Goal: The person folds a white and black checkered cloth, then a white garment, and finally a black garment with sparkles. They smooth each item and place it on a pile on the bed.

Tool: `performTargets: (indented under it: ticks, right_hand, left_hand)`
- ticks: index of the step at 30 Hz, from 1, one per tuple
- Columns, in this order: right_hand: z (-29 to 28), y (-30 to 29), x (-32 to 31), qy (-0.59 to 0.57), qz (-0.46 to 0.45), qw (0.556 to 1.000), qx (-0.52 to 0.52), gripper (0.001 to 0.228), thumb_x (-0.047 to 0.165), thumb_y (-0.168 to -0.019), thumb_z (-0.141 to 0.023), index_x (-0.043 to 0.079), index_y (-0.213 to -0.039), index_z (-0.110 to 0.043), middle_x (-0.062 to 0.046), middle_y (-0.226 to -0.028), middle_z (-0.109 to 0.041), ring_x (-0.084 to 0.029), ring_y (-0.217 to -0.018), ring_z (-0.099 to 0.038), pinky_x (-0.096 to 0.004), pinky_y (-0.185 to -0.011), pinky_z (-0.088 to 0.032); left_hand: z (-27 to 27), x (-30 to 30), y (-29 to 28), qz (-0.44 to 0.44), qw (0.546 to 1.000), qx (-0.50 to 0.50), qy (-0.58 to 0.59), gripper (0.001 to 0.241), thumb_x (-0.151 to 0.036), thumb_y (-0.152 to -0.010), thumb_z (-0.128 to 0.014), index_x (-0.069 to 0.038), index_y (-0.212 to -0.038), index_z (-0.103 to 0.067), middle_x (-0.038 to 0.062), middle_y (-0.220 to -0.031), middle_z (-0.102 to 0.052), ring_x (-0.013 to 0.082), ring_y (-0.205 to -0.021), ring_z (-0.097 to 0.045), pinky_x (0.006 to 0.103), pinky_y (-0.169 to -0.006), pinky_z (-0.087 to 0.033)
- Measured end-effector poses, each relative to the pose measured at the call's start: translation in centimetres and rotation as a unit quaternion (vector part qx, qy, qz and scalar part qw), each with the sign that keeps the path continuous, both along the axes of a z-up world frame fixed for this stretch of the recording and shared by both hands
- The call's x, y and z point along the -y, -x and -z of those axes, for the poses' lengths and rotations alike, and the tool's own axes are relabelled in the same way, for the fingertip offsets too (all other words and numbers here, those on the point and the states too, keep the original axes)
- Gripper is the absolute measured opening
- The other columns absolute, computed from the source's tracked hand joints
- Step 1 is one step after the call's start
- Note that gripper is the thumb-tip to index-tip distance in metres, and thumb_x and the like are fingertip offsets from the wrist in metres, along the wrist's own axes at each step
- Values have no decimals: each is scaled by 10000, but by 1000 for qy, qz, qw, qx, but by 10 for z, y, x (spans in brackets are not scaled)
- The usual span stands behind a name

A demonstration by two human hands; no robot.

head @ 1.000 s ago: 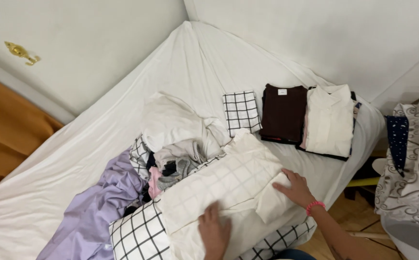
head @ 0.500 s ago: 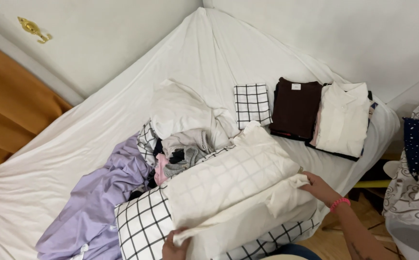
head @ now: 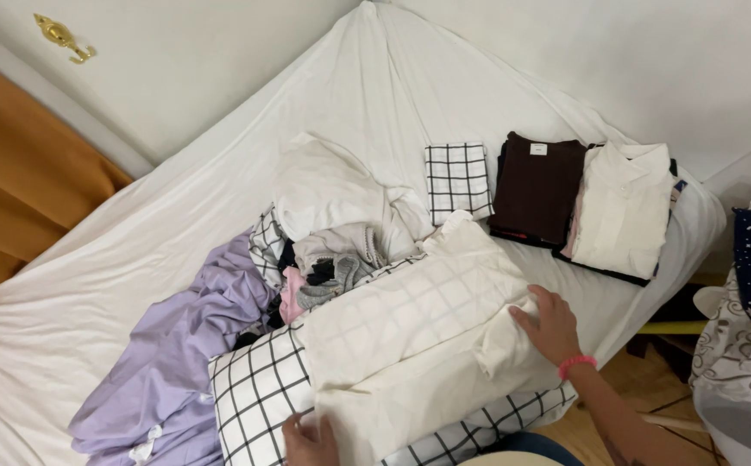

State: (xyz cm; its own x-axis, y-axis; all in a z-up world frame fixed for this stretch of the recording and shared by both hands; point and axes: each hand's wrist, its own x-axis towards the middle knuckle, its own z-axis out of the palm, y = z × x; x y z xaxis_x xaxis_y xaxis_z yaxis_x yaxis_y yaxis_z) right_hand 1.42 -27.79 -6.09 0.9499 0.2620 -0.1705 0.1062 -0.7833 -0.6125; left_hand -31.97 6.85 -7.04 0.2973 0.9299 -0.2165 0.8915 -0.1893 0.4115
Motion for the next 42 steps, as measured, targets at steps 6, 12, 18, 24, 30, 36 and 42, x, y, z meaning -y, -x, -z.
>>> performTargets:
  ticks: [6,12,18,24,30,36,42]
  right_hand:
    - [-14,52,-51,92,-144,958,229,638,505,-976,-496,101,-1469,-462,-114,-1572,-401,-272,-1492,-335,-596,-1211,-188]
    - [9,61,-68,75,-247,928,270,705,593,-1017,-345,176,-1583,-297,-68,-1681,-211,-268,-1548,-176,-575,-1221,-110]
    - [39,33,-49,131,-201,946,217,712,567,-981,-400,184,-1571,-289,-69,-1660,-206,-285,-1516,-180,-605,-1173,-123]
    - [25,-25,-62,48,-89,979,176,564,434,-978,-556,143,-1460,-511,-91,-1483,-515,-303,-1399,-440,-525,-1176,-292]
    - [44,-125,-91,-36,15,999,15,643,450,-916,-679,44,-1404,-577,-174,-1371,-634,-352,-1181,-621,-428,-1036,-470]
    - [114,-185,-106,-61,46,990,-116,698,497,-901,-716,-19,-1356,-595,-213,-1311,-666,-324,-1154,-636,-416,-989,-486]
    - [138,-210,-122,-82,42,977,-195,533,395,-837,-796,-24,-1156,-714,-145,-1040,-764,-249,-928,-708,-384,-854,-544]
  left_hand:
    - [-31,96,-84,289,906,253,-176,546,-226,-901,-682,-43,-1386,-513,214,-1461,-472,378,-1402,-379,568,-1151,-261]
    - [11,110,-130,471,862,79,-170,663,-454,-1056,-414,-130,-1608,-242,126,-1694,-139,309,-1553,-87,562,-1205,-11]
    - [19,44,-103,352,886,-59,-296,727,-610,-1041,-164,-182,-1619,-61,107,-1681,14,292,-1522,25,579,-1224,55]
    - [47,-22,-99,145,974,6,-175,768,-589,-1014,-327,-70,-1574,-245,179,-1662,-181,345,-1547,-122,637,-1183,-12]
    - [29,-67,-158,69,986,72,-132,685,-494,-983,-546,-22,-1472,-462,192,-1483,-483,377,-1422,-409,715,-1171,-145]
    - [46,-38,-249,267,945,119,-144,481,-382,-907,-661,-29,-1234,-653,216,-1294,-619,405,-1251,-536,632,-1111,-288]
    - [29,18,-328,386,909,158,4,426,-367,-895,-725,-43,-1171,-705,177,-1185,-691,368,-1158,-595,544,-1054,-366]
